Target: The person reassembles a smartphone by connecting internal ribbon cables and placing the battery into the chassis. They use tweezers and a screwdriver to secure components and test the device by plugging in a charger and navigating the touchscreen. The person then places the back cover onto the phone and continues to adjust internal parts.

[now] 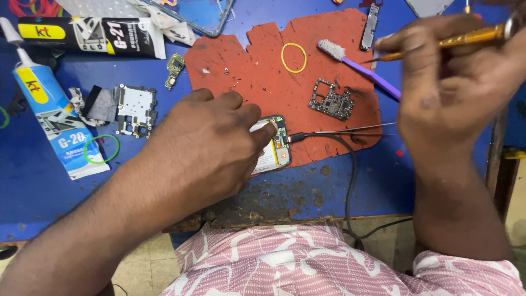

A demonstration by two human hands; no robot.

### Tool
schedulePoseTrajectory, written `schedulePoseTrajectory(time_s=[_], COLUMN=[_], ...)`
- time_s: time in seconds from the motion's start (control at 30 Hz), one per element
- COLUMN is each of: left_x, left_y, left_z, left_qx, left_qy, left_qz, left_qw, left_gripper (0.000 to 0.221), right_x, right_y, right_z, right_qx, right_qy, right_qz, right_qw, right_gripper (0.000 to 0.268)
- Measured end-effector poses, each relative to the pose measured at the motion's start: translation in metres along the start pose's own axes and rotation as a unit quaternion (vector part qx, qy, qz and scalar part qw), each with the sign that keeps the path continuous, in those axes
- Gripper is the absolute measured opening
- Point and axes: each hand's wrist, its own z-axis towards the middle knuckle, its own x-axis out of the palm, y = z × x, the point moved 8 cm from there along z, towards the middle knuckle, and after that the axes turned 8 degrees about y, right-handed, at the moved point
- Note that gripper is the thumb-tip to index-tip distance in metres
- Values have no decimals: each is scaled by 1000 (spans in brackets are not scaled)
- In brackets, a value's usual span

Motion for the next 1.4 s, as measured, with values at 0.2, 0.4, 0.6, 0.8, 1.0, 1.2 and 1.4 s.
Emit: schedulePoseTrajectory(time_s=[0.2,0.4,0.6,0.8,1.0,1.2,1.4], left_x=[3,-6,-25,-29,-17,8,12], left_y=[-3,0,4,8,14,-1,-3], left_z=[-1,-2,-7,-11,-10,-13,-11], left_qx=[-3,29,12,0,-23,-12,-4], left_qy=[15,-40,-121,-159,-102,-2,3], left_qz=[19,18,-7,17,2,93,125], left_qw=[1000,999,993,987,995,996,992], left_gripper=[22,16,10,11,20,68,65], right_x=[0,-6,-16,18,4,19,85], right_y=[12,12,-49,-39,-25,14,36], right_z=[28,35,46,56,56,39,18], right_qx=[51,-63,68,-20,24,83,98], right_qy=[122,96,67,147,98,125,279], right_qz=[-185,-292,-303,-217,-237,-16,40], right_qw=[974,950,948,965,966,989,954], right_gripper=[11,15,9,37,22,22,17])
